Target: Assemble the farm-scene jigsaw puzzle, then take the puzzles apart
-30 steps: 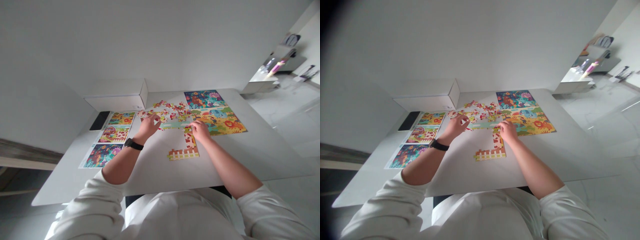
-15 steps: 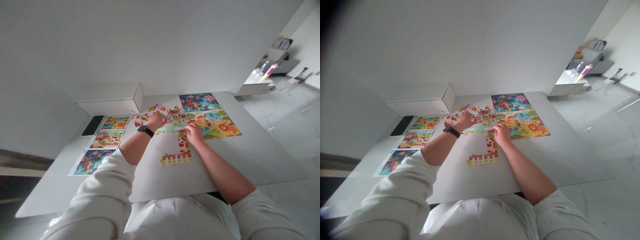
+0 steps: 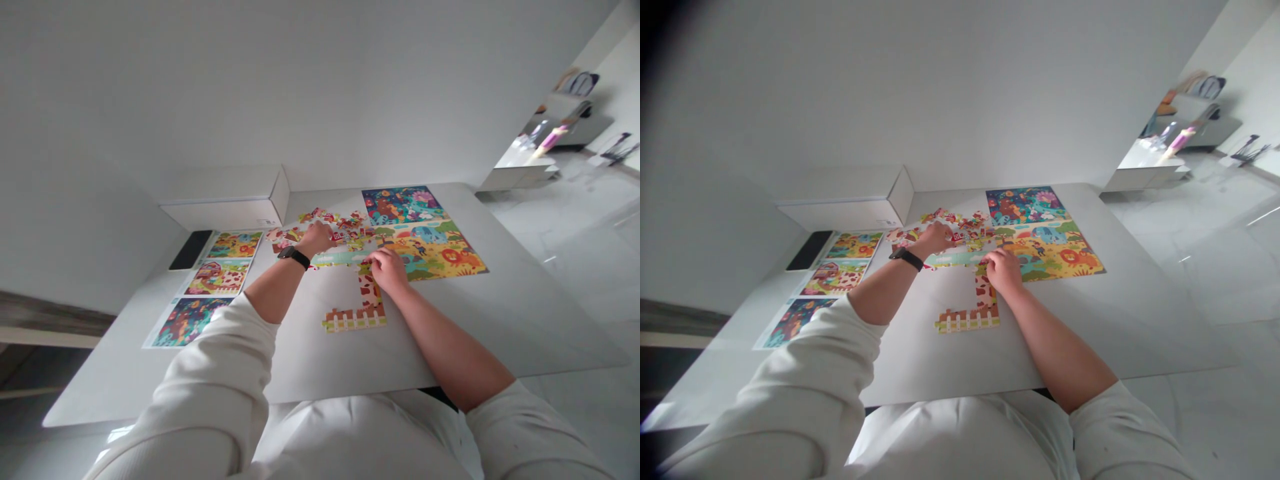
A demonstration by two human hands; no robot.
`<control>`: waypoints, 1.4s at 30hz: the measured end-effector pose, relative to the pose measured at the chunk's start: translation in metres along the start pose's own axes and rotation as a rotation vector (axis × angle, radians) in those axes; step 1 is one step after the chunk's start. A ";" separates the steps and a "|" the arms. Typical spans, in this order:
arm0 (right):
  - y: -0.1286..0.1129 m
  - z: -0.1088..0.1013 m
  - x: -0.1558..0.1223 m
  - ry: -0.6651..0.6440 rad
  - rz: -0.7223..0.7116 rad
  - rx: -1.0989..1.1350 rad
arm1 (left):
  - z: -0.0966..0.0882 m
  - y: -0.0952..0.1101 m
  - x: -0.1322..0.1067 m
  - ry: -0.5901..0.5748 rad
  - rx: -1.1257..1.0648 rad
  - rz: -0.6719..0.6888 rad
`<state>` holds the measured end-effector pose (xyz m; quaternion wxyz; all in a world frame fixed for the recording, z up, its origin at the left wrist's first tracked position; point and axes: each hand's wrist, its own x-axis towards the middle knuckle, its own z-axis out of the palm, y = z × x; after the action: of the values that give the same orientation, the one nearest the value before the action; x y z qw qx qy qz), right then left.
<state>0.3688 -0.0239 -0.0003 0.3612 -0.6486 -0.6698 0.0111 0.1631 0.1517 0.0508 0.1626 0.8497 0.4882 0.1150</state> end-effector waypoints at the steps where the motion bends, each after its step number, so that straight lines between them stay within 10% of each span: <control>1: 0.000 -0.001 0.000 0.008 -0.006 0.002 | -0.002 -0.001 0.002 0.009 -0.028 0.006; 13: -0.002 -0.001 -0.001 0.002 -0.027 0.063 | -0.097 -0.084 -0.059 0.192 -0.581 -0.163; 19: -0.001 -0.002 -0.001 0.005 -0.024 0.072 | -0.113 -0.109 -0.106 0.213 -0.741 -0.214; 25: 0.001 -0.007 -0.002 0.016 -0.046 0.066 | -0.096 -0.087 -0.138 0.267 -1.070 -0.171; 33: -0.006 -0.022 -0.004 0.071 -0.081 -0.002 | -0.019 -0.069 -0.153 0.299 -1.261 -0.110; 42: -0.072 -0.040 0.034 -0.152 -0.291 0.029 | -0.006 -0.072 -0.149 0.280 -1.159 -0.054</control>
<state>0.3301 -0.0233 0.0805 0.3167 -0.5367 -0.7819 0.0170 0.0298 0.0573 0.0223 0.5366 0.5866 0.3842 0.4695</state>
